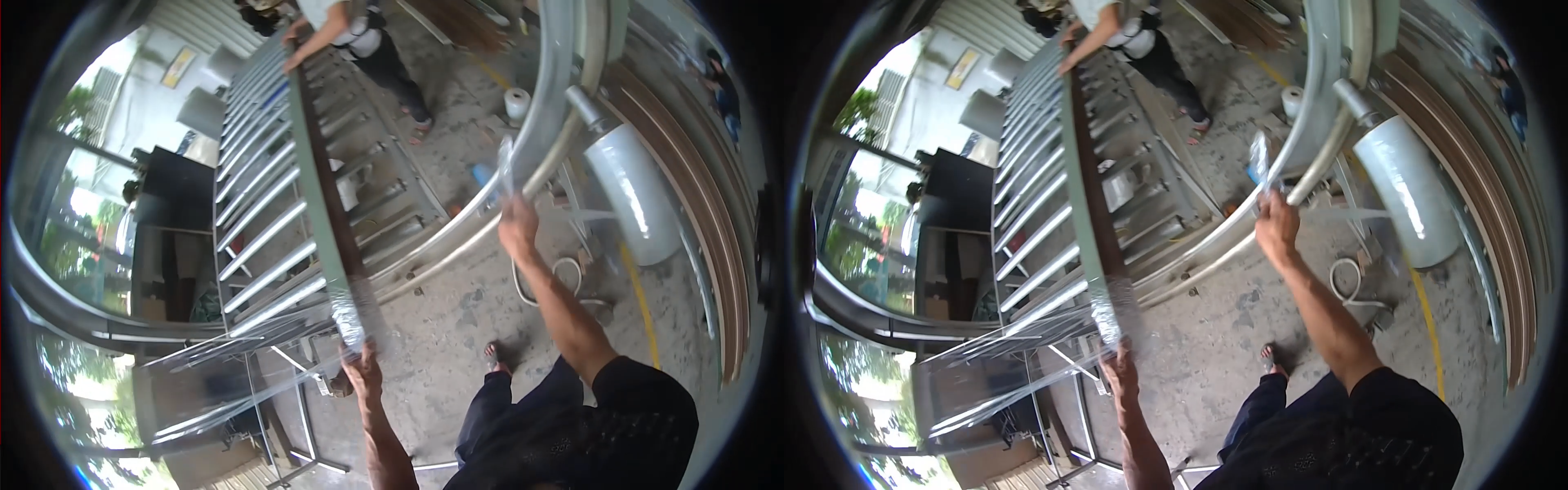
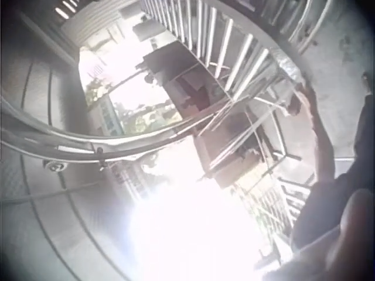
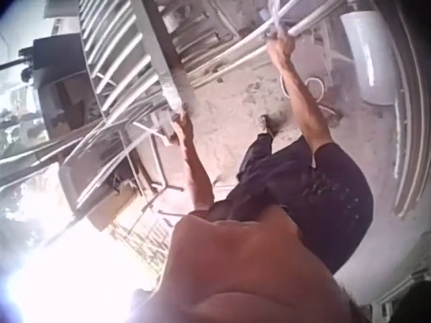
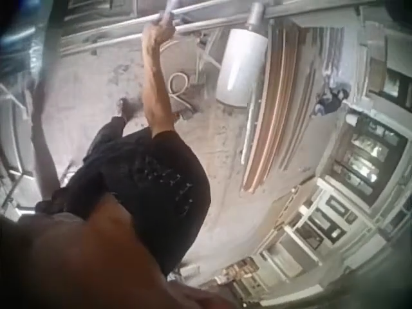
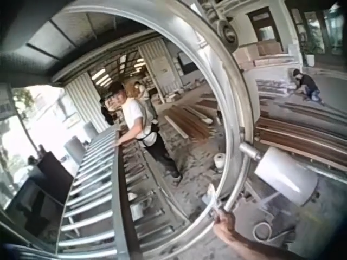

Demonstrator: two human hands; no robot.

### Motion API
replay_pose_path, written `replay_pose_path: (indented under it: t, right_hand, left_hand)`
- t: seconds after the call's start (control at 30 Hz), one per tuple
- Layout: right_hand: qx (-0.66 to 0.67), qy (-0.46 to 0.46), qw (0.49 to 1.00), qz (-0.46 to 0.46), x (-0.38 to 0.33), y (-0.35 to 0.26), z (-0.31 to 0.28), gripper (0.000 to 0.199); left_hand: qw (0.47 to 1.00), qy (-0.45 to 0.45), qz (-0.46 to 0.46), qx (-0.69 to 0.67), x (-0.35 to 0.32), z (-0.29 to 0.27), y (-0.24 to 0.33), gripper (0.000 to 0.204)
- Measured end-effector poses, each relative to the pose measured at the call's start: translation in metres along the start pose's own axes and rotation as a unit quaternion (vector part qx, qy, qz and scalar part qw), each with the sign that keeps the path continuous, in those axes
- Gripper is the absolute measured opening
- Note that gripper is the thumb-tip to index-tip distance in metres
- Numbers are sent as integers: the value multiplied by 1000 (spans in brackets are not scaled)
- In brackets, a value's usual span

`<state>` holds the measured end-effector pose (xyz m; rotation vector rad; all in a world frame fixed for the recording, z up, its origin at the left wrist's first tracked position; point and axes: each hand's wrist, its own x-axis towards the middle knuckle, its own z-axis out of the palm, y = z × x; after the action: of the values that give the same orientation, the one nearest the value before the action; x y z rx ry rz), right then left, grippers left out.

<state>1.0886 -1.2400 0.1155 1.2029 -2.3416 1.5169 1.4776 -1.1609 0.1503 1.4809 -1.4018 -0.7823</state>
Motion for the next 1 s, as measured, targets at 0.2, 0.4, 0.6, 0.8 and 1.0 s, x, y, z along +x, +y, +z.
replay_pose_path:
  t: [0.2,0.4,0.6,0.8,1.0]
  right_hand:
    - [193,-183,937,-228,-62,-191,27,22]
    - [100,-356,852,-370,-124,-187,88,58]
    - [-36,-268,813,-516,-119,-211,70,61]
    - [-52,-293,803,-517,-109,-207,61,53]
    - [192,-233,734,-609,-100,-226,23,44]
  left_hand:
    - [985,-91,-144,-8,-2,-33,10,34]
    - [957,-83,-76,269,-24,-48,78,18]
    - [951,39,226,205,54,-14,109,36]
    - [945,35,160,284,84,26,27,39]
    - [914,-62,191,351,93,7,16,55]
